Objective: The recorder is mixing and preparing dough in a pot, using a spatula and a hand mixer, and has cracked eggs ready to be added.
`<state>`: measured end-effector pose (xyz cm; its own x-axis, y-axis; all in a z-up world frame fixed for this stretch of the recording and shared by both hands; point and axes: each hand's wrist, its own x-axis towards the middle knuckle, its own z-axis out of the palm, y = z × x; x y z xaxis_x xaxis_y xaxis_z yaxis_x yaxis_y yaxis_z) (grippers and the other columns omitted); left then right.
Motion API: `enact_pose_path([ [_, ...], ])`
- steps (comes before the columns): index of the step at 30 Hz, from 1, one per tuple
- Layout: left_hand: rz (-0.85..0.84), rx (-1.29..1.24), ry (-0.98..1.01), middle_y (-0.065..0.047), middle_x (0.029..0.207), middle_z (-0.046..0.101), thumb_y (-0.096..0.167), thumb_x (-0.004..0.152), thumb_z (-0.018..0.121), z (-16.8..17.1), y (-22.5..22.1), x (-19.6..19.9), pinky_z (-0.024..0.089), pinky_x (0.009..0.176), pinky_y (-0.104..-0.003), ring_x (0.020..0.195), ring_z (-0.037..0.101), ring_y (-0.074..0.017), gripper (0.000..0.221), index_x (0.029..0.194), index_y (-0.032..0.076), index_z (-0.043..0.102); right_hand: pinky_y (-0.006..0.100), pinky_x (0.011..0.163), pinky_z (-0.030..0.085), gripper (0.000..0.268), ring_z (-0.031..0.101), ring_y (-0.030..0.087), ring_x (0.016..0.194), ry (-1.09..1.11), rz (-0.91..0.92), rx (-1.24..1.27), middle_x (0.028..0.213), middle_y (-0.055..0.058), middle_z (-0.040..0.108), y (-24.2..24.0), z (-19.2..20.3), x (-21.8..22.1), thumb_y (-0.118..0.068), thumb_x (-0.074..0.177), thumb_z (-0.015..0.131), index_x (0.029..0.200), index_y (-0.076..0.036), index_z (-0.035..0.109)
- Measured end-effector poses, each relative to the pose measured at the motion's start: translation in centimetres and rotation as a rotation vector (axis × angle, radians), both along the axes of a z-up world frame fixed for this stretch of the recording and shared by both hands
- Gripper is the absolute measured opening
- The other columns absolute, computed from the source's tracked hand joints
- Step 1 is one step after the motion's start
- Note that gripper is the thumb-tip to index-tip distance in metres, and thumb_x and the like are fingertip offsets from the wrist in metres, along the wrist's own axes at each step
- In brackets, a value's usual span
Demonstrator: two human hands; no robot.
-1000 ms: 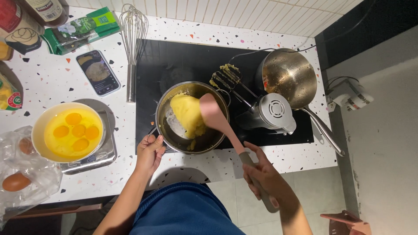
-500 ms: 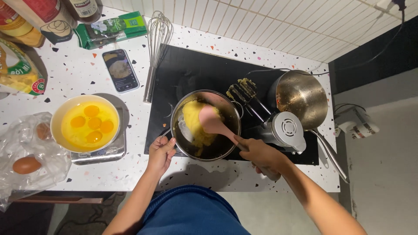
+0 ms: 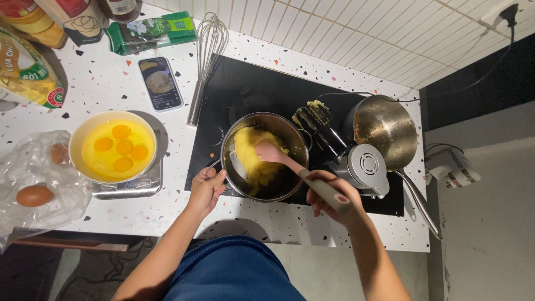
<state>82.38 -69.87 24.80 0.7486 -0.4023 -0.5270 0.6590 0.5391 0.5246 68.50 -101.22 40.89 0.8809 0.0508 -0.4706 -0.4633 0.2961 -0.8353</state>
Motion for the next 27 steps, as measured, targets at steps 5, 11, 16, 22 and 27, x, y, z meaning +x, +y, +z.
enact_pose_path([
  [5,-0.019,-0.011,-0.013,0.004,0.066,0.051,0.003,0.092,0.074,-0.2,0.2,0.0,0.039,0.049,-0.021,0.052,0.039,-0.005,0.04,0.072,0.018,0.044,0.033,0.064,0.062,0.052,0.07,0.02,0.072,-0.475,-0.065,-0.25,0.088,0.014,0.072,1.5,-2.5,-0.1,-0.014,0.085,0.076,0.135,-0.007,0.063],
  [11,-0.001,0.032,0.04,0.002,0.068,0.056,0.001,0.091,0.072,0.5,0.1,0.0,0.042,0.049,-0.021,0.054,0.048,-0.0062,0.037,0.072,0.018,0.045,0.033,0.087,0.055,0.019,0.062,0.021,0.092,-0.935,-0.095,-1.113,0.108,0.018,0.061,5.7,-1.7,5.0,-0.007,0.071,0.077,0.087,-0.012,0.067],
  [16,0.007,-0.01,0.015,0.001,0.069,0.057,-0.001,0.091,0.072,-0.4,0.2,-0.1,0.043,0.047,-0.019,0.052,0.049,-0.0059,0.039,0.072,0.018,0.044,0.033,0.089,0.054,0.018,0.061,0.016,0.077,-0.98,-0.143,-0.309,0.076,0.003,0.061,3.7,-3.1,6.4,-0.007,0.097,0.064,0.081,-0.01,0.057],
  [22,0.027,0.013,0.038,0.0,0.068,0.057,-0.001,0.091,0.071,-0.6,0.2,-0.3,0.039,0.044,-0.019,0.05,0.049,-0.0072,0.037,0.074,0.018,0.044,0.031,0.06,0.052,0.037,0.052,0.012,0.053,-0.99,-0.294,-0.195,0.057,0.001,0.053,2.2,-4.9,6.9,-0.013,0.105,0.052,0.068,-0.011,0.054],
  [27,0.07,0.037,0.05,-0.001,0.069,0.057,-0.003,0.09,0.069,0.4,-0.3,-0.4,0.039,0.046,-0.021,0.051,0.047,-0.0097,0.035,0.074,0.016,0.045,0.036,0.06,0.049,0.028,0.05,0.016,0.055,-0.978,-0.193,-0.182,0.06,0.004,0.051,5.2,-6.7,7.3,-0.004,0.095,0.058,0.069,-0.008,0.047],
])
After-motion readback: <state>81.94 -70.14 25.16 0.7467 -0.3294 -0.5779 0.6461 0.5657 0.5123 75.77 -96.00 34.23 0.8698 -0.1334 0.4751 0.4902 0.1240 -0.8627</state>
